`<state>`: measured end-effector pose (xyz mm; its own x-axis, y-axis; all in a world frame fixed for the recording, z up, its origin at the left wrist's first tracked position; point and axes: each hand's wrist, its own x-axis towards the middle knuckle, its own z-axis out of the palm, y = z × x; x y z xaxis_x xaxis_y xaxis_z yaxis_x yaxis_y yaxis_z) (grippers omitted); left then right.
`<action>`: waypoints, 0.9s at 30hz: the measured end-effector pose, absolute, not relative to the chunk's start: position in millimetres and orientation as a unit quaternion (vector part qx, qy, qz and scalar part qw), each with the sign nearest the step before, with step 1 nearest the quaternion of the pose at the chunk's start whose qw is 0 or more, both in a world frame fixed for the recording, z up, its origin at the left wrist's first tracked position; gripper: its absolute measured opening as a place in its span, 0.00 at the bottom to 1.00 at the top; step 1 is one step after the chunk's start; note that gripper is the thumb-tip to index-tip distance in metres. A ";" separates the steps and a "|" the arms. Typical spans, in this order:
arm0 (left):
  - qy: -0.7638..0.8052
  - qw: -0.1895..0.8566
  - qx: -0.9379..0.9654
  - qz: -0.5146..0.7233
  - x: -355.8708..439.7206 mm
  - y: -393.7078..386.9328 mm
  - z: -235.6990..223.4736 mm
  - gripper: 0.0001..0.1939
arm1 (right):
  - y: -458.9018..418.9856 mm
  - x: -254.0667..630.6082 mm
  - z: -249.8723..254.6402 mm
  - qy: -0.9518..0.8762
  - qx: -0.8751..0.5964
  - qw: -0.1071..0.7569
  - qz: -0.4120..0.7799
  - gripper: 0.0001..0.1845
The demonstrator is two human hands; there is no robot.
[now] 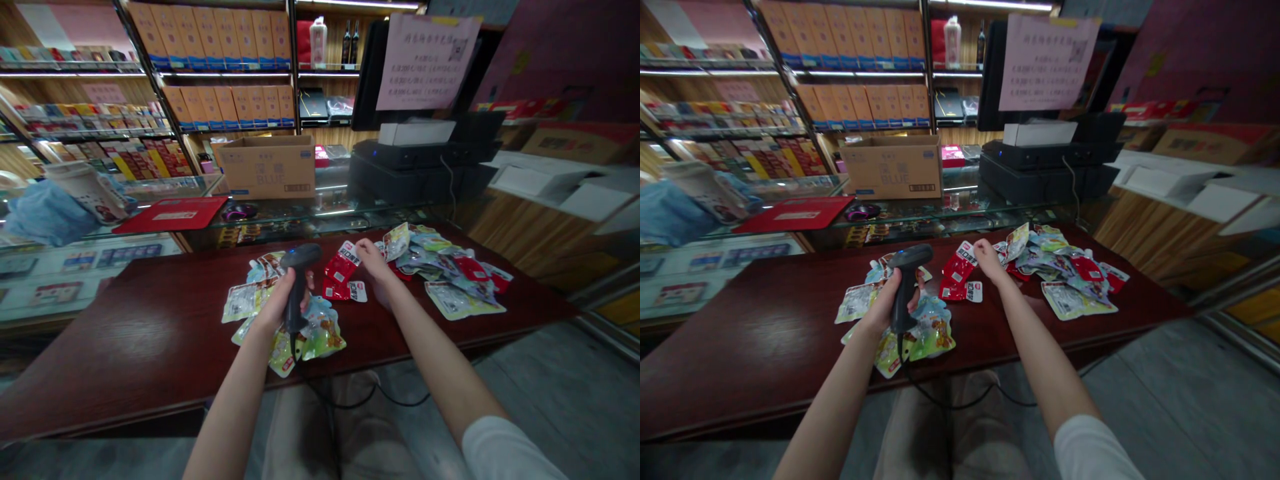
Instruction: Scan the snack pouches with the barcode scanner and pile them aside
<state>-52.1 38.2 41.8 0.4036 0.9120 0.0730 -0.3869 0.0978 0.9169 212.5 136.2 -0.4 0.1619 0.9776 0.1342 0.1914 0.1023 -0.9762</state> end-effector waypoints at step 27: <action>0.272 0.709 0.526 0.383 -43.4 28.1 43.2 0.40 | 147.5 222.4 -9.4 -0.343 -0.444 0.679 0.474 0.19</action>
<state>-43.4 28.1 43.2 0.5578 0.8298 0.0177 -0.2570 0.1525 0.9543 222.4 147.5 -9.4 0.3162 0.9476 0.0454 -0.3388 0.1575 -0.9276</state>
